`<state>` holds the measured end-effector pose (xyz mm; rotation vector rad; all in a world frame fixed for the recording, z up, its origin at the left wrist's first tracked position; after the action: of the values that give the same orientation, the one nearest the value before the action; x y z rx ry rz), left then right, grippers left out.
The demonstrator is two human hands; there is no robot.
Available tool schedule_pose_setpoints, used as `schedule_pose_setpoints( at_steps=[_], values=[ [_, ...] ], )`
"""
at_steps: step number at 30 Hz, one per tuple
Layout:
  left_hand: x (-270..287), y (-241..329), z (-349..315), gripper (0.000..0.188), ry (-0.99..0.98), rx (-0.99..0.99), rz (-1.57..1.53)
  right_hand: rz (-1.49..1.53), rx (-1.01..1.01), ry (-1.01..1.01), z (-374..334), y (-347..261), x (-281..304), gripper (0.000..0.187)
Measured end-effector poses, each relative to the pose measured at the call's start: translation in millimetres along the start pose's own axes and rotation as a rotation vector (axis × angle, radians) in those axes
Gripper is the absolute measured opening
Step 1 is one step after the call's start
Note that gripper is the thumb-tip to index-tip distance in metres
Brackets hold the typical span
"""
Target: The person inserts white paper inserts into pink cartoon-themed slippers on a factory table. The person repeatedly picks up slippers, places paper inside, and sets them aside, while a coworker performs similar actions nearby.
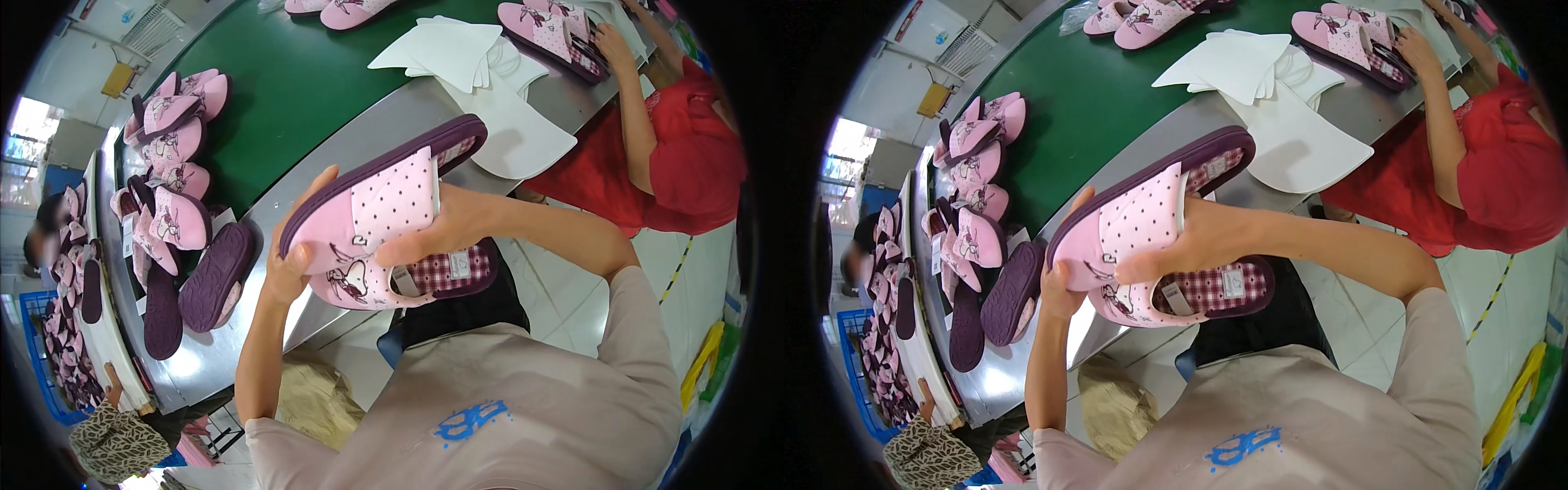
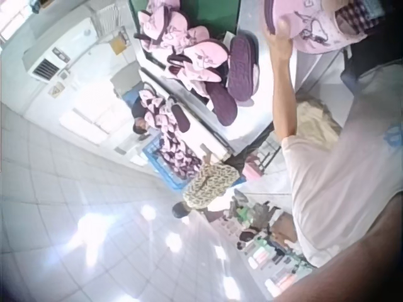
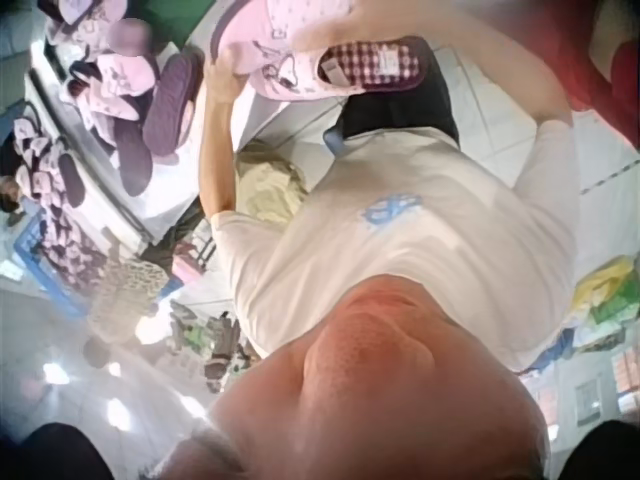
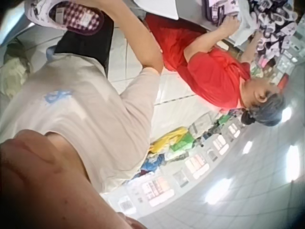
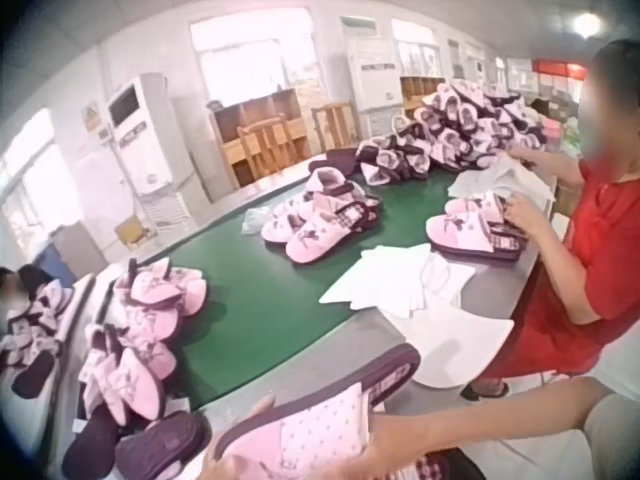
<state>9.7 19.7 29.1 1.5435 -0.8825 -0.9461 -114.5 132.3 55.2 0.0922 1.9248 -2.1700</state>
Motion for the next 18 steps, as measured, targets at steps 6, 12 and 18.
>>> schedule_pose_setpoints(
  at_steps=[6,12,18],
  values=[
    [-7.9,1.3,-5.1,0.116,0.019,-0.044,0.062,-0.156,0.075,-0.105,10.8,14.7,-1.5,0.037],
    [-7.4,0.4,-2.6,0.111,0.001,-0.052,0.026,-0.163,0.134,-0.159,25.7,19.5,2.4,0.034],
    [-2.1,-4.6,2.8,0.114,-0.005,0.012,-0.101,0.033,0.082,-0.137,30.2,32.2,4.8,0.035]
  ],
)
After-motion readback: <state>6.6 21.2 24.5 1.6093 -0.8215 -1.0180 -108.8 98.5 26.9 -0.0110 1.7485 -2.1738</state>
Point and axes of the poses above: each hand's wrist, its own z-axis towards the middle knuckle, its own x-axis out of the back of the hand, y = z × x, the point moved 8 cm from there along z, towards the middle knuckle, and after that the axes turned 6 degrees about x, right-handed, at the moved point
